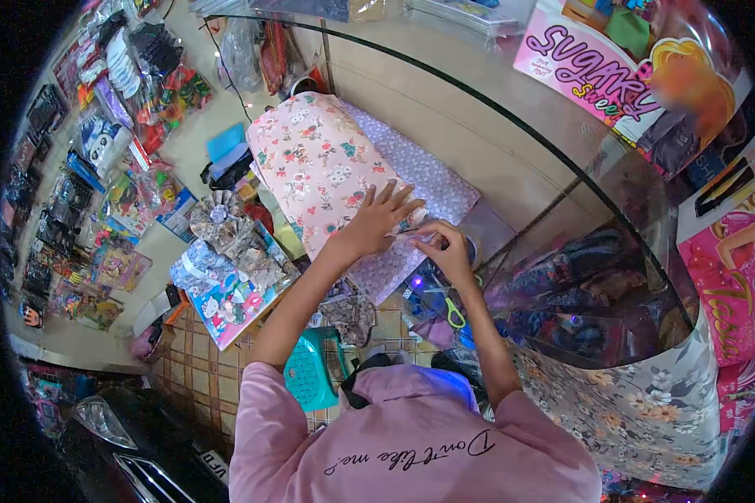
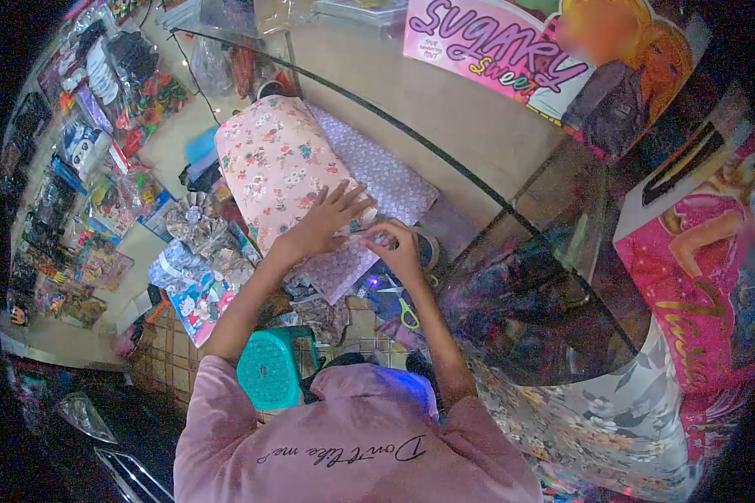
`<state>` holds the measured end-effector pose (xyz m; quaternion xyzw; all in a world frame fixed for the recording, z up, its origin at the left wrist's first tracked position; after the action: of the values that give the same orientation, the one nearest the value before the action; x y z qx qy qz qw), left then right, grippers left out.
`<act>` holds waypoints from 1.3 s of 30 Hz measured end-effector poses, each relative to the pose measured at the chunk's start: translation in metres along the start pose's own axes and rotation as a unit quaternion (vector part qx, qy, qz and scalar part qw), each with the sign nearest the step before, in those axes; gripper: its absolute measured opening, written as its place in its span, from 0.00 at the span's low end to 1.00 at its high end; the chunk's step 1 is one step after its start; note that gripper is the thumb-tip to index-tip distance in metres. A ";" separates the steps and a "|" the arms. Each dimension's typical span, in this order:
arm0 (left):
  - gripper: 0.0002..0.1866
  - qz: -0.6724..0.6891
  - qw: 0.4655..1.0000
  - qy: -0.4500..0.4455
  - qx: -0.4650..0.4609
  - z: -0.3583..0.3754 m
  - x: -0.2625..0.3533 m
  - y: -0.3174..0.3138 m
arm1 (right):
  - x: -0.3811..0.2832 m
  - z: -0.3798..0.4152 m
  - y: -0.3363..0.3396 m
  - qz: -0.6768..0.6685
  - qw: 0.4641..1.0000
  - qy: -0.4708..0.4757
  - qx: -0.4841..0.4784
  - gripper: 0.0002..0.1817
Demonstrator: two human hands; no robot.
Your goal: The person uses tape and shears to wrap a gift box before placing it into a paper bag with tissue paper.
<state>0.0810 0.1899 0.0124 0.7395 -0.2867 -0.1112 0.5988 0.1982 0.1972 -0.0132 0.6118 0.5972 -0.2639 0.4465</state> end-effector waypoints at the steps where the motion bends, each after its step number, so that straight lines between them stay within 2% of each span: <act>1: 0.47 0.001 1.000 0.002 -0.007 0.000 0.000 -0.002 | 0.004 0.000 0.000 0.006 1.000 -0.013 0.002 0.10; 4: 0.48 -0.014 1.000 0.004 -0.021 0.002 0.002 0.000 | 0.019 0.005 -0.001 0.022 0.999 -0.036 0.016 0.09; 9: 0.45 -0.021 1.000 -0.005 0.006 0.002 0.002 0.001 | 0.017 0.009 0.001 0.000 0.997 -0.071 0.039 0.10; 13: 0.49 -0.015 1.000 0.006 -0.013 0.001 0.002 -0.001 | 0.024 0.012 0.001 -0.001 0.995 -0.069 0.067 0.11; 27: 0.50 -0.007 1.000 -0.004 -0.002 0.003 0.003 0.000 | 0.039 0.017 -0.008 -0.031 0.988 -0.092 0.120 0.13; 33: 0.45 -0.004 1.000 -0.001 0.008 0.002 0.002 0.000 | 0.027 0.017 -0.004 0.046 0.984 -0.085 0.150 0.15; 39: 0.47 0.005 1.000 0.001 -0.002 0.002 0.001 -0.002 | 0.012 0.015 -0.001 0.193 0.964 -0.011 0.181 0.21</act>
<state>0.0809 0.1879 0.0102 0.7370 -0.2891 -0.1078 0.6014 0.2024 0.1896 -0.0305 0.7830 0.4055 -0.2830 0.3774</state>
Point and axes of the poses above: each hand's wrist, its own z-axis away from the middle knuckle, its own y-axis out of the back of the hand, x = y × z, the point moved 9 cm from there along -z, towards the middle knuckle, and after that the axes turned 6 degrees about x, right-handed, at the moved point
